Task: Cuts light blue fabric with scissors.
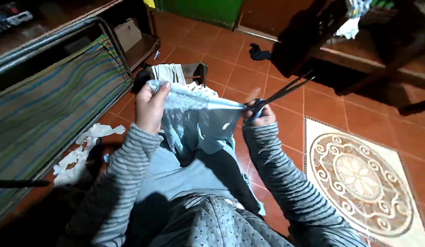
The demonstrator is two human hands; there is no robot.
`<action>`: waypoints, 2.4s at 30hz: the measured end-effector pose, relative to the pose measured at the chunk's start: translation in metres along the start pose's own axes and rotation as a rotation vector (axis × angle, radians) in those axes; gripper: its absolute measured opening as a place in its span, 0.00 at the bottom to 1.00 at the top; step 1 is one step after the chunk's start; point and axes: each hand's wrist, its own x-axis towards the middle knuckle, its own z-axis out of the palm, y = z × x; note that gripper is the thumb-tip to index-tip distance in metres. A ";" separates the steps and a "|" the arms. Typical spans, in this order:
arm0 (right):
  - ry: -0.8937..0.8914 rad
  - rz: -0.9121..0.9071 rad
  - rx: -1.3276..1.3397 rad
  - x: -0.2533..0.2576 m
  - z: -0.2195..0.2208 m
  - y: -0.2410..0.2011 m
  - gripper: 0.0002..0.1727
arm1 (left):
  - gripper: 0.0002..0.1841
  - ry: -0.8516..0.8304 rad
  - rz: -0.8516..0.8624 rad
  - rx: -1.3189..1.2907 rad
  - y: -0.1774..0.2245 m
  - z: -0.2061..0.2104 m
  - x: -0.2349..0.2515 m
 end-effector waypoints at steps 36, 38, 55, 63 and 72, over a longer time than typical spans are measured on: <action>-0.339 0.323 -0.253 -0.038 -0.076 0.017 0.15 | 0.12 -0.418 0.419 0.862 -0.112 -0.168 -0.116; -0.255 0.498 -0.107 -0.080 -0.093 0.036 0.13 | 0.13 -0.488 0.348 0.828 -0.131 -0.172 -0.164; -0.467 0.527 -0.187 -0.121 -0.082 0.019 0.17 | 0.14 -0.051 0.432 0.846 -0.113 -0.181 -0.188; -0.836 0.846 -0.291 -0.114 -0.094 0.018 0.13 | 0.14 -0.326 0.028 0.687 -0.126 -0.162 -0.177; -0.214 0.658 -0.601 -0.123 -0.087 0.034 0.21 | 0.25 0.281 -0.680 0.467 -0.214 -0.171 -0.068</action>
